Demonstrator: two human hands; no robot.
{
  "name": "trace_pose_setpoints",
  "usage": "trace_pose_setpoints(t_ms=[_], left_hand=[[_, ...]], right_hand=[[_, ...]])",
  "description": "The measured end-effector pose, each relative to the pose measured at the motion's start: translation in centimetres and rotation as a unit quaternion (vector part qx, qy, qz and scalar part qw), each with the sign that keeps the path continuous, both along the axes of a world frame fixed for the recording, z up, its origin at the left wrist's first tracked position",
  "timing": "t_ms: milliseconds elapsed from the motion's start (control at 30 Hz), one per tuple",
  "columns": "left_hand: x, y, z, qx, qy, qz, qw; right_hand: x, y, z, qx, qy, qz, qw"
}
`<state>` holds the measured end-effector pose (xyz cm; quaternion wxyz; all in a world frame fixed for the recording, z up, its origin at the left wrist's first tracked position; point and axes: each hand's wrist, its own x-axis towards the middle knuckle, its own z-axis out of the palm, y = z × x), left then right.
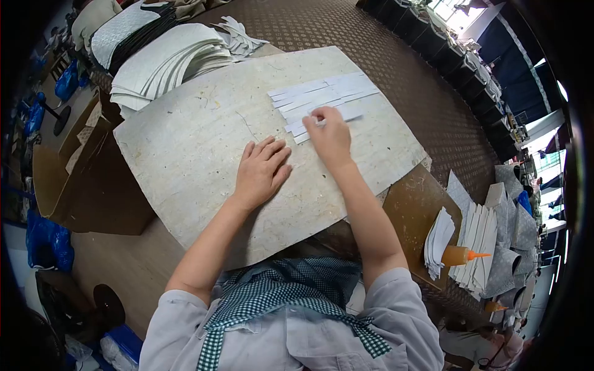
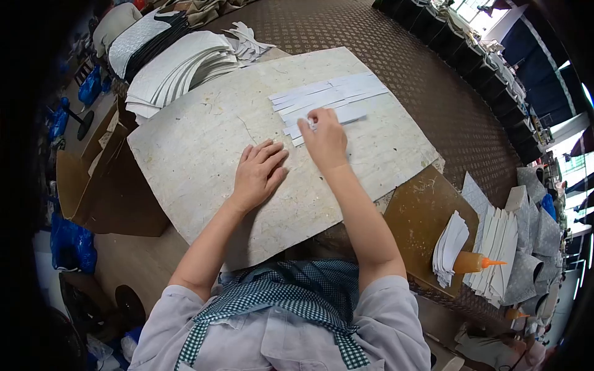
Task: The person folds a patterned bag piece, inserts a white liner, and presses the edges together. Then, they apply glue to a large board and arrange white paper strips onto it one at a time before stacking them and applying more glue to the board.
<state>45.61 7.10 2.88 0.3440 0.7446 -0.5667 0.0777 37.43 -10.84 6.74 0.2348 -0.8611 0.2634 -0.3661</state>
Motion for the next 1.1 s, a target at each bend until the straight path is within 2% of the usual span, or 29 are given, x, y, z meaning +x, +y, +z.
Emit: trace_pose_setpoints(t_ms=[133,333,500,633,733,833,933,1033,1100], left_hand=[[0.0,0.1,0.0,-0.001,0.006,0.005,1.000],[-0.1,0.0,-0.1,-0.010,0.001,0.003,1.000],[-0.1,0.0,-0.1,-0.015,0.000,0.005,1.000],[0.0,0.0,-0.2,-0.010,0.005,0.007,1.000],[0.0,0.0,-0.2,-0.005,0.003,0.008,1.000],[-0.1,0.0,-0.1,-0.006,0.005,0.012,1.000],[-0.1,-0.1,-0.2,-0.007,0.003,0.011,1.000],[-0.1,0.0,-0.2,-0.006,0.000,0.009,1.000],[-0.1,-0.1,-0.2,-0.008,0.000,0.010,1.000]], right_hand=[[0.5,2.5,-1.3,-0.012,0.138,0.002,0.990],[0.5,1.5,-1.4,-0.019,0.173,0.041,0.984],[1.2,1.5,-2.4,-0.150,0.198,0.036,0.968],[1.8,1.2,-2.5,-0.242,0.268,0.050,0.931],[1.6,1.3,-2.3,-0.234,0.280,0.047,0.930],[0.7,1.3,-1.0,-0.114,0.193,0.078,0.971],[0.6,1.3,-0.9,-0.073,0.181,0.079,0.978],[0.6,1.2,-2.3,-0.145,0.139,0.076,0.977],[0.9,1.2,-3.0,-0.212,0.165,0.070,0.961]])
